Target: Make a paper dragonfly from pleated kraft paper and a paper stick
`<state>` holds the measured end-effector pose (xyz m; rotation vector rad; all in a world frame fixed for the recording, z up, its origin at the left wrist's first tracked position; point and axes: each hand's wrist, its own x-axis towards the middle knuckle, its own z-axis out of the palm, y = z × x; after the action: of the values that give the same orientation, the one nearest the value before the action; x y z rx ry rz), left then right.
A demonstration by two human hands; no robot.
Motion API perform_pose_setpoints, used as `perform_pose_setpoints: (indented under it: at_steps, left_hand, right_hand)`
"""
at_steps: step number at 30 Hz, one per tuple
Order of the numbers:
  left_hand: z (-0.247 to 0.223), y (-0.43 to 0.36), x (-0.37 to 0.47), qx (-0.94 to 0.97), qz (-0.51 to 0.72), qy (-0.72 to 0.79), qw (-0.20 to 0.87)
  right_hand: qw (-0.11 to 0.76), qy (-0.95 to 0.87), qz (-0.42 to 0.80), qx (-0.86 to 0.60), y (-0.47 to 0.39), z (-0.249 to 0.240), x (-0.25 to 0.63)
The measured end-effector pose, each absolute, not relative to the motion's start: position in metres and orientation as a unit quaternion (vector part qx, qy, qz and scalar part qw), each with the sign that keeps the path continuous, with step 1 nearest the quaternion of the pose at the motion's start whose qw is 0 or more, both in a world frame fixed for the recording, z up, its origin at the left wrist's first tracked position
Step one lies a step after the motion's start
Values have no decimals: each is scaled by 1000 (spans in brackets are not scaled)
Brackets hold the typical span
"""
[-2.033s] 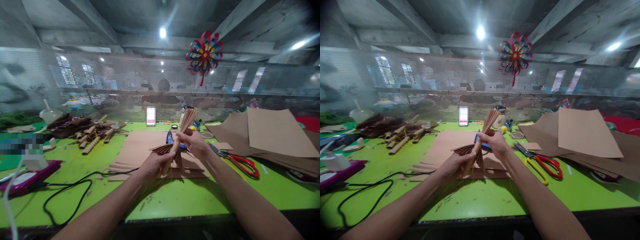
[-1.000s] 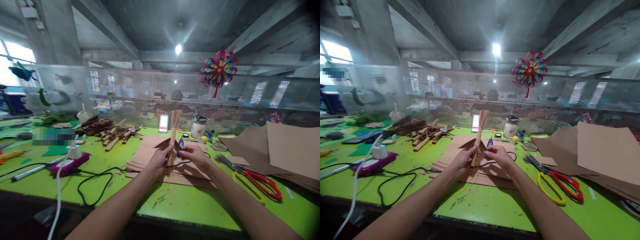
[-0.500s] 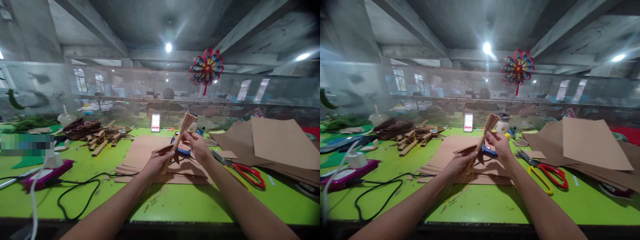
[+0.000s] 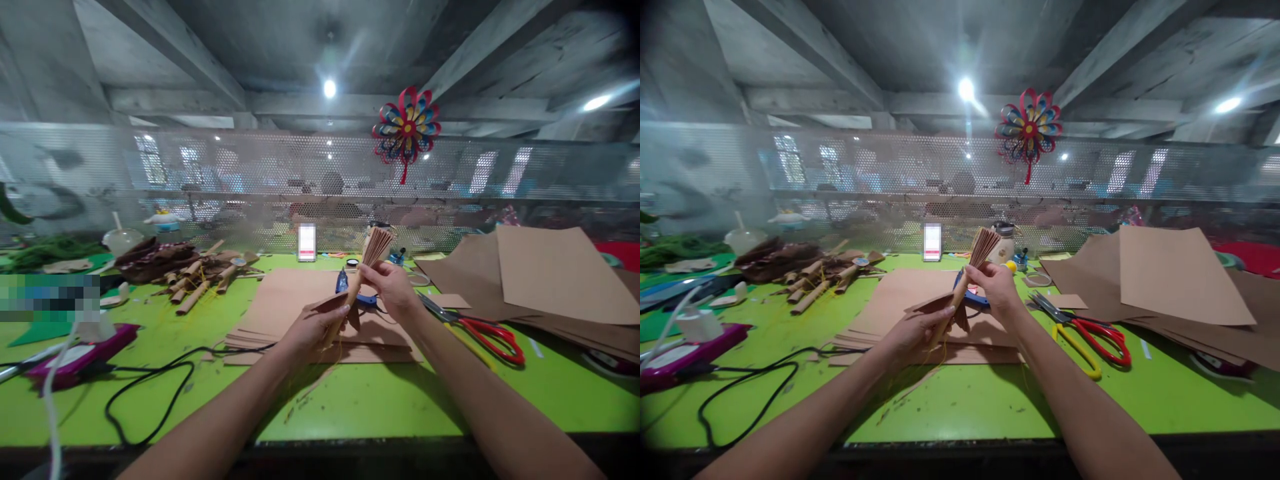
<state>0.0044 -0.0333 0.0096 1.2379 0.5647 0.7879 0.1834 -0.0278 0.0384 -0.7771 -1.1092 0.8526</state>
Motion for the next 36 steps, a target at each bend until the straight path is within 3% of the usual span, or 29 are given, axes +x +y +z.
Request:
perform_pose_setpoints:
  at_steps: [5,17,27,36]
  left_hand:
    - [8,-33,7,495,319,300,751]
    - [6,-33,10,479,340,352,728]
    - [11,-39,15,453,359,326,748]
    - [14,-25,5,455,412,323,720]
  right_hand:
    - [689,-504,383,-354,-27,39,185]
    - [692,-481,414,-343,-25,37,183]
    - [677,-480,449,-332,-21,34,186]
    - [589,-525,455,-413,-33,38,177]
